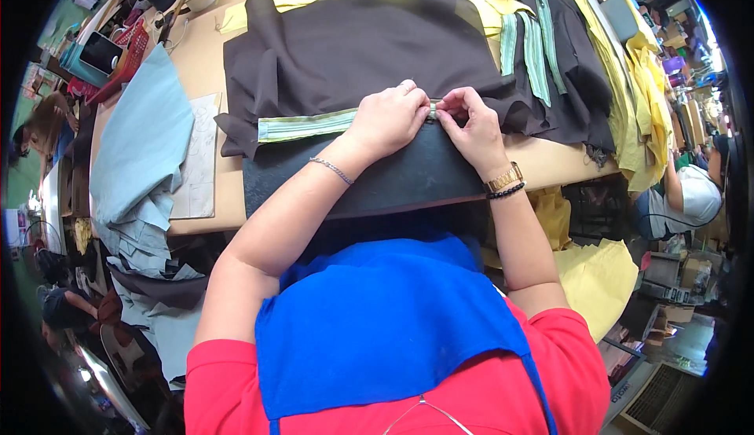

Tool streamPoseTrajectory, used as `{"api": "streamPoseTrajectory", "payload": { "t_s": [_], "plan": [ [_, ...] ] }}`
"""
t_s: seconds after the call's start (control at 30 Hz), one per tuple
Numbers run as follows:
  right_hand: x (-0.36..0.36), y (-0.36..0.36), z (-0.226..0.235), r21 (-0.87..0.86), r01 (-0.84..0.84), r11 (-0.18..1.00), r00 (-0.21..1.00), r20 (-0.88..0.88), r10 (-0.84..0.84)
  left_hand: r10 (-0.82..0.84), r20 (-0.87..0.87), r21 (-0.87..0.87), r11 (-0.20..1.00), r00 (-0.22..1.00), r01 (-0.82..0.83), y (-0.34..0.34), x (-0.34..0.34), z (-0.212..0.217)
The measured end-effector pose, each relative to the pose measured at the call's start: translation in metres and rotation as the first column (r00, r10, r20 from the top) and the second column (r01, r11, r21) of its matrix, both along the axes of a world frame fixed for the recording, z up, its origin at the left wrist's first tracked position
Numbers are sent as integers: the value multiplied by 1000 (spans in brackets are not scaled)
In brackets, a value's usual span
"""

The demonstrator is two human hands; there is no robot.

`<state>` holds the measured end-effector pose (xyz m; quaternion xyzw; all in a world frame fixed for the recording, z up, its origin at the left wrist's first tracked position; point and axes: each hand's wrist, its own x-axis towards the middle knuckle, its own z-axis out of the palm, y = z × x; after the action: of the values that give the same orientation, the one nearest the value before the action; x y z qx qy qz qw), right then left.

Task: The person aligns and overlaps pieces of fabric with a zipper, smoothing them by hand on a work surface.

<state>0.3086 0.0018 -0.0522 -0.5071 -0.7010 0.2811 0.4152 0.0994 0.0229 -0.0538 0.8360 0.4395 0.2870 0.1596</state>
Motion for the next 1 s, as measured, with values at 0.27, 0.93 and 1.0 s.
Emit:
{"api": "streamPoseTrajectory", "payload": {
  "t_s": [0.27, 0.93, 1.0],
  "plan": [
    [3, -1, 1, -6, 31, 1000, 999, 15, -31, 6, -145, -47, 999, 989, -13, -10, 11, 20],
    [-2, -10, 1, 406, -104, 908, 878, 466, -107, -116, 54, 84, 990, 992, 111, 1, -52, -1],
    [0, -14, 2, 361, -126, 924, 878, 473, -66, -101, 13, 96, 990, 995, 100, -8, -58, 1]
  ]
}}
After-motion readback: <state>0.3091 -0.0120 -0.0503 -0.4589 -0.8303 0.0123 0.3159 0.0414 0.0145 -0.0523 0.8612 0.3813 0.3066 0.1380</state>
